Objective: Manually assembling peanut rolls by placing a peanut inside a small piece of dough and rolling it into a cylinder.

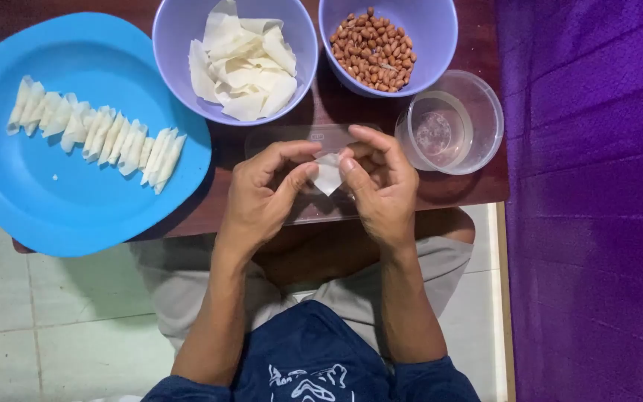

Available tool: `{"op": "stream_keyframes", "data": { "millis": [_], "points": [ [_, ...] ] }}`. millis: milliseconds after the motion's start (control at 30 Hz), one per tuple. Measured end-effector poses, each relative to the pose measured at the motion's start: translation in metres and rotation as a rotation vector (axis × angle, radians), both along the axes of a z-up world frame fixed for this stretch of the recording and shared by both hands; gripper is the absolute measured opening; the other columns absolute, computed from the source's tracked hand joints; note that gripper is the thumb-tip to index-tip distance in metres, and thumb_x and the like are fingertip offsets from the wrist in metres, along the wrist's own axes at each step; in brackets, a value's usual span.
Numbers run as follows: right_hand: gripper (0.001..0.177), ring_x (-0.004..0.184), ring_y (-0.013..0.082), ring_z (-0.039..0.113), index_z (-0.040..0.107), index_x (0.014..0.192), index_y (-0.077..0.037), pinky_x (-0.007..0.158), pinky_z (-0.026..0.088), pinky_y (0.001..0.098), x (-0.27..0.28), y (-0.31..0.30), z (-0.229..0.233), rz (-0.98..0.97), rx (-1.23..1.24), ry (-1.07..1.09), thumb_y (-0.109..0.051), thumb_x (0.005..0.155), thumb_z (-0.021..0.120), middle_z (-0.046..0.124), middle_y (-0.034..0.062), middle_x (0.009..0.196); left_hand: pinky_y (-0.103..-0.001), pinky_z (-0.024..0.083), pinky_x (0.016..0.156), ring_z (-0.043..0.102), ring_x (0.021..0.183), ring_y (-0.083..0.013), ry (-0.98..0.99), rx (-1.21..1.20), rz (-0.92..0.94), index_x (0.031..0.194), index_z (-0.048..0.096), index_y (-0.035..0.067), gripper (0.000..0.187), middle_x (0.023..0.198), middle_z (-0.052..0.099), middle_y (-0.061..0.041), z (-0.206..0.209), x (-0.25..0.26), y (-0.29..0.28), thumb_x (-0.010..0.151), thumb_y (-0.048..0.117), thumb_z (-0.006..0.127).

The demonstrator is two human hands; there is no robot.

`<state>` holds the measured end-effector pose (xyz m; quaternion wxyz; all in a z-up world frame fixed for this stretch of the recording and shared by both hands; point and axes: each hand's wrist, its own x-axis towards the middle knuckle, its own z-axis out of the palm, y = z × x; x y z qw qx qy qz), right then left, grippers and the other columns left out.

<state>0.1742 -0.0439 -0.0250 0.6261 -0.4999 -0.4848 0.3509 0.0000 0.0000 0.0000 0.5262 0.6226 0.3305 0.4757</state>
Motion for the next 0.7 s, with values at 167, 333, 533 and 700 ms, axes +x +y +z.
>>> {"op": "stream_keyframes", "data": {
  "millis": [167, 333, 533, 700],
  "points": [
    [0.039, 0.070, 0.0131, 0.066, 0.061, 0.132, 0.002, 0.053, 0.055, 0.0234, 0.000, -0.001, 0.002, -0.025, -0.024, -0.010, -0.002, 0.095, 0.074, 0.071, 0.0155, 0.092, -0.032, 0.062, 0.064, 0.067, 0.072, -0.0144, -0.019, 0.002, -0.017, 0.118, 0.072, 0.000, 0.020, 0.090, 0.077, -0.014, -0.005, 0.001, -0.001, 0.099, 0.006, 0.068],
    [0.035, 0.070, 0.0128, 0.065, 0.063, 0.131, 0.001, 0.055, 0.057, 0.0247, -0.002, 0.000, 0.004, -0.037, -0.032, -0.025, -0.005, 0.097, 0.071, 0.071, 0.0157, 0.092, -0.032, 0.063, 0.064, 0.068, 0.074, -0.0148, -0.040, 0.005, -0.012, 0.119, 0.071, -0.002, 0.020, 0.091, 0.076, -0.015, -0.005, 0.001, 0.001, 0.101, 0.004, 0.064],
    [0.038, 0.069, 0.0133, 0.065, 0.061, 0.133, 0.001, 0.055, 0.054, 0.0235, 0.000, -0.001, 0.003, -0.011, -0.024, -0.028, -0.003, 0.097, 0.072, 0.072, 0.0166, 0.089, -0.029, 0.059, 0.058, 0.068, 0.067, -0.0141, 0.024, 0.019, -0.005, 0.122, 0.070, 0.002, 0.026, 0.083, 0.075, -0.010, -0.005, 0.001, -0.001, 0.097, 0.007, 0.072],
    [0.031, 0.068, 0.0101, 0.065, 0.064, 0.128, 0.000, 0.053, 0.052, 0.0220, 0.000, -0.002, 0.005, -0.070, -0.027, -0.058, -0.006, 0.099, 0.071, 0.075, 0.0142, 0.089, -0.031, 0.061, 0.066, 0.070, 0.074, -0.0184, 0.046, 0.032, -0.074, 0.133, 0.063, 0.002, 0.055, 0.087, 0.074, -0.013, -0.016, 0.004, 0.000, 0.083, 0.005, 0.086]
  ]
}}
